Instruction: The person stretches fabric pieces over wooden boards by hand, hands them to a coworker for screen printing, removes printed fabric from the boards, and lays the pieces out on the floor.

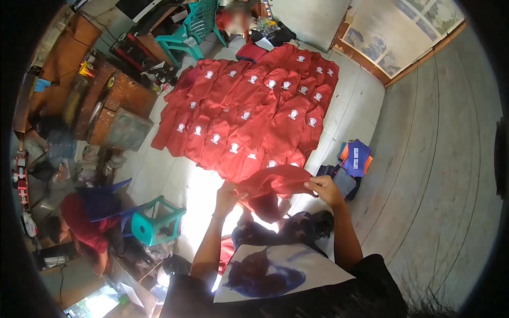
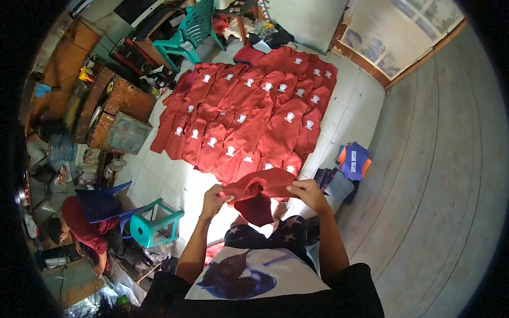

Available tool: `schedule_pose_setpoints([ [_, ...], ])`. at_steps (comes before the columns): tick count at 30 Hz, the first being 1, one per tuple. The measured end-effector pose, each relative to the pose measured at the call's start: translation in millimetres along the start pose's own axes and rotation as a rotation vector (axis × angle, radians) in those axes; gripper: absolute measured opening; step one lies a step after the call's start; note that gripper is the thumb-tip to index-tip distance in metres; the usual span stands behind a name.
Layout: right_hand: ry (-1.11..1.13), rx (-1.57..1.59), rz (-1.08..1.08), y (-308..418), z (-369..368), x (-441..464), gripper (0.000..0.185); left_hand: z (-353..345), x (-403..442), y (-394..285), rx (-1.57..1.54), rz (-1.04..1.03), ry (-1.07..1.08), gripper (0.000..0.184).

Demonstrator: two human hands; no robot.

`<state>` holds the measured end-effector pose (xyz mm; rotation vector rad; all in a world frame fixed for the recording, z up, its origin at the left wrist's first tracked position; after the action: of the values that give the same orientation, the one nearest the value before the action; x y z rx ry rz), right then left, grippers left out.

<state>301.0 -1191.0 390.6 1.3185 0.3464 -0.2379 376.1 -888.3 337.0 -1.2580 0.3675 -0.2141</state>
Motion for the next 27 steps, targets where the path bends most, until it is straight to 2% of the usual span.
schedule_pose_setpoints([
  [2, -0.031, -0.013, -0.013, 2, -15, 16, 0.039, 32, 11, 26, -0.263, 0.248, -0.193, 0.022],
  [4, -0.093, -0.008, -0.095, -14, -30, 39, 0.036, 58, 24, 77, -0.268, 0.226, -0.259, 0.019],
  [5, -0.130, 0.084, -0.087, -10, -39, 42, 0.028, 72, 26, 97, -0.278, 0.198, -0.358, 0.018],
  [7, -0.049, 0.183, -0.181, -49, -64, 67, 0.022, 94, 41, 127, -0.406, 0.218, -0.508, 0.012],
  [8, -0.016, 0.225, -0.243, -60, -75, 81, 0.021, 99, 55, 134, -0.412, 0.220, -0.510, 0.012],
  [10, -0.051, 0.257, -0.195, -46, -82, 124, 0.019, 110, 93, 141, -0.413, 0.145, -0.595, 0.014],
  [11, -0.082, 0.285, -0.287, -77, -79, 149, 0.020, 111, 117, 145, -0.369, 0.115, -0.588, 0.015],
  [12, -0.113, 0.315, -0.373, -110, -74, 178, 0.021, 115, 148, 152, -0.133, 0.108, -0.554, 0.017],
  [14, -0.251, 0.478, -0.360, -127, -64, 241, 0.023, 105, 208, 165, -0.279, 0.092, -0.586, 0.020],
  [15, -0.186, 0.623, -0.296, -163, -62, 281, 0.025, 99, 242, 174, -0.327, 0.076, -0.588, 0.022],
  [16, -0.171, 0.619, -0.294, -170, -52, 316, 0.025, 90, 280, 186, -0.376, 0.058, -0.589, 0.025],
  [17, -0.197, 0.716, -0.318, -182, -47, 351, 0.023, 85, 315, 194, -0.208, 0.039, -0.592, 0.032],
  [18, -0.222, 0.817, -0.336, -200, -38, 390, 0.021, 76, 356, 224, -0.149, 0.039, -0.587, 0.032],
  [20, -0.101, 0.875, -0.290, -255, -19, 464, 0.018, 59, 438, 268, 0.087, -0.028, -0.601, 0.033],
  [21, -0.194, 0.897, -0.309, -271, -2, 498, 0.019, 47, 481, 283, 0.266, -0.091, -0.605, 0.035],
  [22, -0.288, 0.916, -0.329, -297, 15, 533, 0.021, 26, 524, 305, 0.088, 0.031, -0.536, 0.034],
  [24, -0.227, 0.965, -0.327, -373, 41, 610, 0.022, -25, 604, 357, -0.173, 0.058, -0.388, 0.029],
  [25, -0.208, 0.966, -0.304, -421, 56, 653, 0.020, -44, 627, 381, -0.106, 0.158, -0.452, 0.044],
  [26, -0.189, 0.970, -0.291, -466, 67, 687, 0.019, -65, 645, 413, -0.095, 0.182, -0.441, 0.044],
  [27, -0.310, 0.540, -0.401, -499, 96, 704, 0.018, -81, 653, 422, 0.158, -0.043, -0.450, 0.052],
])
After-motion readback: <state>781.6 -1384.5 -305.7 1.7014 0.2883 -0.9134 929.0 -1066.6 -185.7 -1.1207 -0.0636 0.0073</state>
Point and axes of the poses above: each hand's wrist, its own x-axis towards the middle knuckle, its own z-axis out of the back of the hand, y = z × x, the point moved 10 cm from there along x, towards the middle knuckle, and after that the axes turned 8 degrees about -x, right-handed, at the moved point
